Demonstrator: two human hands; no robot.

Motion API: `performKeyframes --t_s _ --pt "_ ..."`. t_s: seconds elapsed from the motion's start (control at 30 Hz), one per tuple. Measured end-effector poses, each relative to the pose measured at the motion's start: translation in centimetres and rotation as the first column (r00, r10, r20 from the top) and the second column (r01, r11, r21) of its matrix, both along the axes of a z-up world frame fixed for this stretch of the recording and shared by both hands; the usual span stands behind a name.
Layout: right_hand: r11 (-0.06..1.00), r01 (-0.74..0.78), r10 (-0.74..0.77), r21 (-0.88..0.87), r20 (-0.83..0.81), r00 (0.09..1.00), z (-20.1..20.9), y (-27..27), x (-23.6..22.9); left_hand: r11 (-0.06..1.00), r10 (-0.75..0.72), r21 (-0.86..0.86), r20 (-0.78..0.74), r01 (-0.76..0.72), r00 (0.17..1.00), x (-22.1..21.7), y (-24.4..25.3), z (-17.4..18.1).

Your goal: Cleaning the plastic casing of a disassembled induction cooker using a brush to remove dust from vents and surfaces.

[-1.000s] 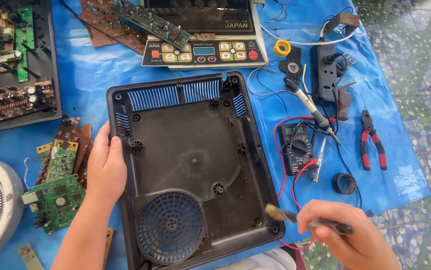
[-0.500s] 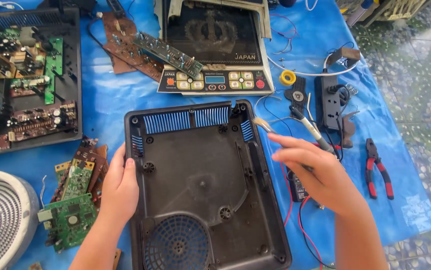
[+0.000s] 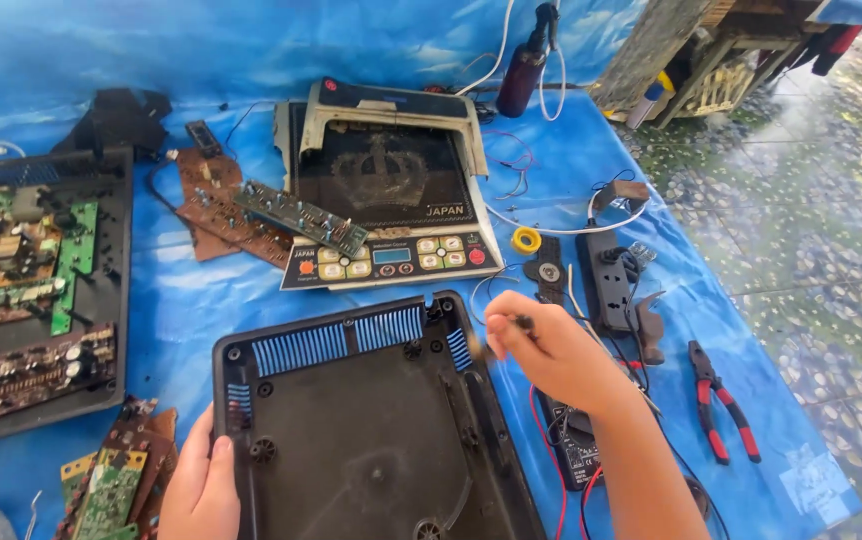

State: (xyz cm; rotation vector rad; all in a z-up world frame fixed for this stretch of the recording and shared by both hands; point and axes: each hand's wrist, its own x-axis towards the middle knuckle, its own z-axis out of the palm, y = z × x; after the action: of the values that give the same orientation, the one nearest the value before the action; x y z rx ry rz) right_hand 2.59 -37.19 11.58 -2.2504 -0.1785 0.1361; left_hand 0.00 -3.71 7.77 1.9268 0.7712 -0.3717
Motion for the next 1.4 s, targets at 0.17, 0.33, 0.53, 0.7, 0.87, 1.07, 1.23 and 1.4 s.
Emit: performKeyframes --t_s 0.17,0.33,0.53,0.7,0.87,1.07,1.23,1.4 --pt "0.994 -0.015 -0.002 0.104 0.153 0.988 -0.6 -0.6 -0.1 0.999 0.002 0.038 0.077 -0.005 0.997 -0.1 0.5 -1.9" --pt "0.987 -0.033 0.028 0.155 0.031 0.999 -0.7 -1.3 -0.4 0.995 0.090 -0.044 0.041 -0.089 0.995 -0.2 -0.5 0.0" --pt "0.987 -0.145 0.147 -0.065 0.037 0.988 -1.2 -1.3 0.3 0.997 0.071 -0.006 0.093 -0.071 0.993 -0.3 0.1 -1.8" --pt "0.986 -0.104 0.096 0.133 0.068 0.993 -0.8 -1.9 -0.4 0.998 0.053 0.025 0.151 -0.057 0.987 -0.4 0.3 -3.0" --pt "0.984 -0.169 0.173 -0.056 0.072 0.982 -0.8 -1.5 -0.1 0.998 0.038 0.033 0.168 -0.045 0.985 -0.5 0.4 -3.3" --pt "0.988 -0.106 0.094 0.110 0.109 0.990 -0.9 -2.0 -0.6 0.999 0.051 -0.012 0.193 -0.050 0.980 -0.4 0.2 -3.0" --pt "0.990 -0.077 0.072 0.116 0.042 0.996 -1.0 -2.0 -0.6 0.989 -0.122 0.106 0.169 0.105 0.978 0.3 1.8 -5.5" --pt "0.999 -0.049 0.049 0.020 0.031 0.998 -0.3 -0.8 -0.4 0.962 -0.220 0.194 0.144 0.191 0.965 1.0 3.0 -8.6"
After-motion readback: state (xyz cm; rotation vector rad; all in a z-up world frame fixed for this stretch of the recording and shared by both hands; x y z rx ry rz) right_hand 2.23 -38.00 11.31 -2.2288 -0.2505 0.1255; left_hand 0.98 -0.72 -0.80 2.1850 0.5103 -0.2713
